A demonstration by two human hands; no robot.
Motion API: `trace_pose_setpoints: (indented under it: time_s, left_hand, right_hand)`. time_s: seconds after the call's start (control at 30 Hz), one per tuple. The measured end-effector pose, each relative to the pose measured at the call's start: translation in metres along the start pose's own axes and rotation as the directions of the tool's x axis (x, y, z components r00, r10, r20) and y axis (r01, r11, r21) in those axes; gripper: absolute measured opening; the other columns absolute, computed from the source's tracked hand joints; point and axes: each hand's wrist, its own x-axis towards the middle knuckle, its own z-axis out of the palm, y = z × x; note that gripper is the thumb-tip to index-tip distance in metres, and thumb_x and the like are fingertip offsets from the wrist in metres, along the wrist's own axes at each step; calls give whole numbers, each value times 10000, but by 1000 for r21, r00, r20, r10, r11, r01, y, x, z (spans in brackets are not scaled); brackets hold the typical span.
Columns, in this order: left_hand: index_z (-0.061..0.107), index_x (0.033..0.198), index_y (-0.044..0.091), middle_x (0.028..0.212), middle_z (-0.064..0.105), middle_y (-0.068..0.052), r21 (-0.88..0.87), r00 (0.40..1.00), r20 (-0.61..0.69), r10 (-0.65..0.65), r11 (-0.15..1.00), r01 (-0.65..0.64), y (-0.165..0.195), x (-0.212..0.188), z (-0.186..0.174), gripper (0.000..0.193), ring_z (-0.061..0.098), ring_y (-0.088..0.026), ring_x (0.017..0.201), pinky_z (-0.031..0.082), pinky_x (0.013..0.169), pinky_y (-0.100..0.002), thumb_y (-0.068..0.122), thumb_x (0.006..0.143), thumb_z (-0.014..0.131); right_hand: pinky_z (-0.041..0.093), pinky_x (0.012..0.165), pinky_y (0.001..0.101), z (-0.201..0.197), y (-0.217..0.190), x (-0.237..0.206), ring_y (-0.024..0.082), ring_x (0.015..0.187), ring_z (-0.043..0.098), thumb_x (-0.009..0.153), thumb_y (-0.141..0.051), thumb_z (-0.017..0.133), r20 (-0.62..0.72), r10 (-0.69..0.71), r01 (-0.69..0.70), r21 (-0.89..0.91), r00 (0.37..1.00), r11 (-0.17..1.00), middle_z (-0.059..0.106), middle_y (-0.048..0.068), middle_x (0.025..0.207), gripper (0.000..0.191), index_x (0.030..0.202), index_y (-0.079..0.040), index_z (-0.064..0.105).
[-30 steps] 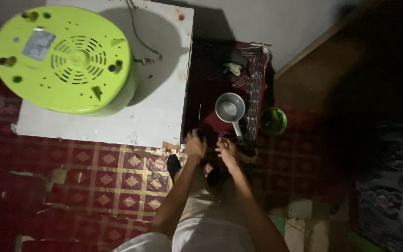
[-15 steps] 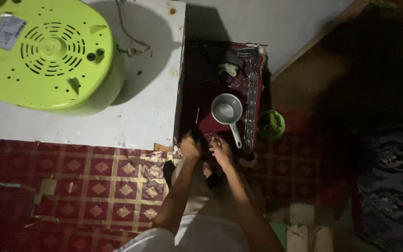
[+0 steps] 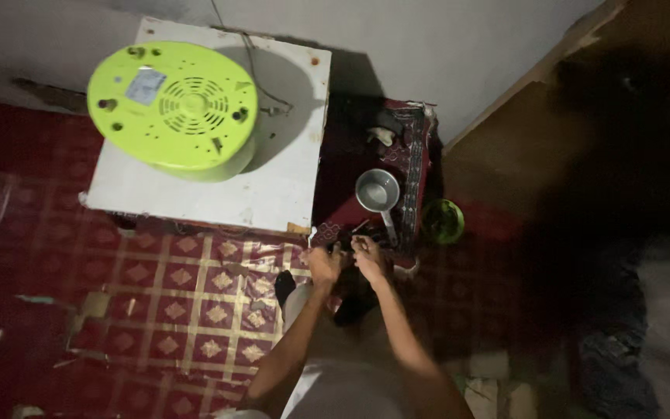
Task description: The person removes the lid from a blender jar, lifts the jar off the motor base, and flips the base over. They then use a screwdriver to unscrew the screws on the underside of the base, working on the screws one at a time.
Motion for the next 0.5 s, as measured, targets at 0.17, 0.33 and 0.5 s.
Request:
trace_pose_setpoints:
  time_s: [0.17, 0.33, 0.5]
  left_hand:
    - [787, 1033, 16, 811, 762, -189, -16, 918, -276, 285, 953, -301, 2, -5, 1, 230, 703, -310, 717, 502, 830, -471, 204, 912, 728]
    - [728, 1191, 35, 934, 762, -87, -639, 997, 54, -54, 765, 76, 20, -15, 4, 247, 655, -126, 779, 544, 739, -290, 112, 965, 667]
    - [717, 1214, 34, 991, 769, -65, -599, 997, 66, -49, 797, 79, 50, -17, -10, 279, 673, -122, 810, 555, 747, -280, 86, 944, 667]
  right_hand:
    - [561, 696, 290, -9, -6, -6, 160, 833, 692, 975, -305, 637, -70, -63, 43, -258, 996, 965, 747, 40, 1055, 351, 1268, -116, 679]
    - [560, 839, 284, -11, -15, 2, 147, 955, 699, 1028, -291, 622, -139, -258, 269, 65, 956, 961, 734, 71, 1105, 332, 1284, -80, 633]
    - [573, 780, 294, -26, -46, 5, 135, 916, 687, 1027, -268, 562, -77, -369, 377, 242, 926, 894, 743, 69, 1124, 302, 1218, -68, 683]
